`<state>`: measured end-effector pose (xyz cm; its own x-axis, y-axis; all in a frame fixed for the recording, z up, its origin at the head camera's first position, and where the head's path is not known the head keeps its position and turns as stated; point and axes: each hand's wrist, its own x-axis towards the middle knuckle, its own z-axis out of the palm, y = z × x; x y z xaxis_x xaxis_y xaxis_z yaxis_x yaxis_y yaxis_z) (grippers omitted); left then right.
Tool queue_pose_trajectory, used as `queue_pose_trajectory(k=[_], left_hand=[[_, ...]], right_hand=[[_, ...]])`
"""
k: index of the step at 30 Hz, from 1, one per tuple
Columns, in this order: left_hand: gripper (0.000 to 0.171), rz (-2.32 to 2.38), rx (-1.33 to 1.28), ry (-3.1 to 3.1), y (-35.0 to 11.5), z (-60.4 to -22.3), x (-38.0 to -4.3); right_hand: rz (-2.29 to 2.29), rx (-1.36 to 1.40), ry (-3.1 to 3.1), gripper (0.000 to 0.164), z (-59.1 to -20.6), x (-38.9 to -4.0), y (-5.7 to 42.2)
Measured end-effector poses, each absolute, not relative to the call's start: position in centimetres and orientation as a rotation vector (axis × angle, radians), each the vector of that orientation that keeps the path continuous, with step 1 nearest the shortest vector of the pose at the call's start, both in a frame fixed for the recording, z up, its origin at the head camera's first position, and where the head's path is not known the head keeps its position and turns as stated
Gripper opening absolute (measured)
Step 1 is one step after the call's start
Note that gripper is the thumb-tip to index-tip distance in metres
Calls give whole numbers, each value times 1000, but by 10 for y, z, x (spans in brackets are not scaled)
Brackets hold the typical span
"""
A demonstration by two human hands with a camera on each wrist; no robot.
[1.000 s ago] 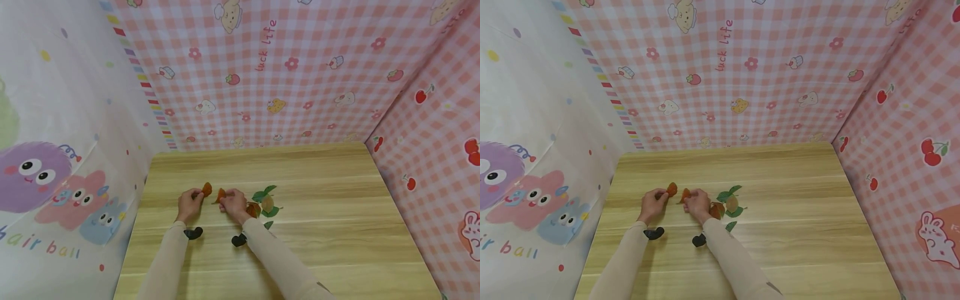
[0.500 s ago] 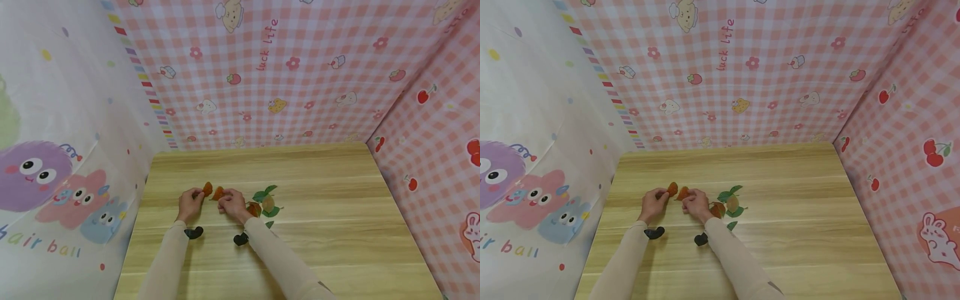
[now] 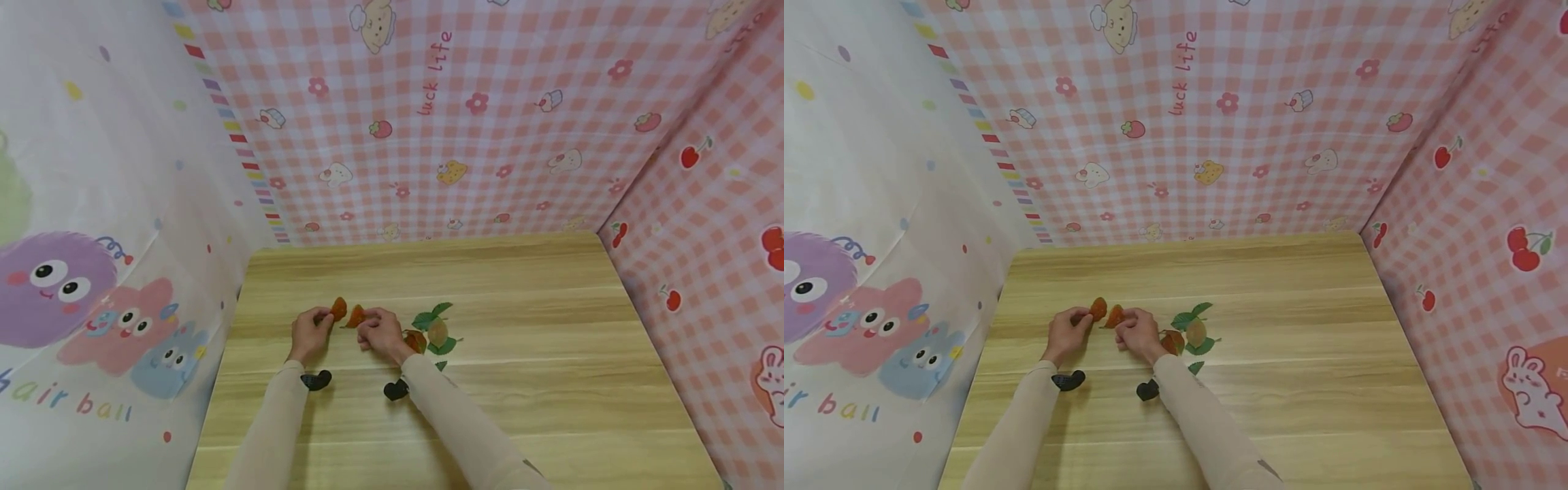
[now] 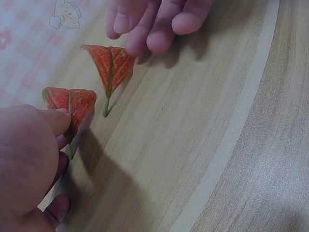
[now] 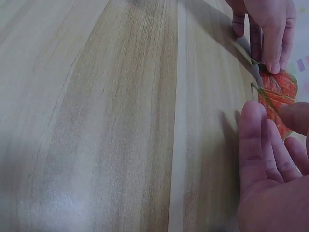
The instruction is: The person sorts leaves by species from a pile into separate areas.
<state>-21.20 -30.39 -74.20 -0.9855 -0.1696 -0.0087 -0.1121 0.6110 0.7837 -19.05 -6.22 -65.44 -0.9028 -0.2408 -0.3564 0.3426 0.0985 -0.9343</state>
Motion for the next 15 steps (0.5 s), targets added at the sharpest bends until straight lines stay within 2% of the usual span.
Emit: queue_pose_trajectory(k=[7, 15], left_hand=[[15, -1395, 160, -2678, -297, -720, -200], [22, -1393, 207, -2756, -308, -749, -213]], right_hand=[[-1827, 50, 2024, 42, -649, -190, -55], [-1770, -120, 2142, 49, -631, -185, -40]])
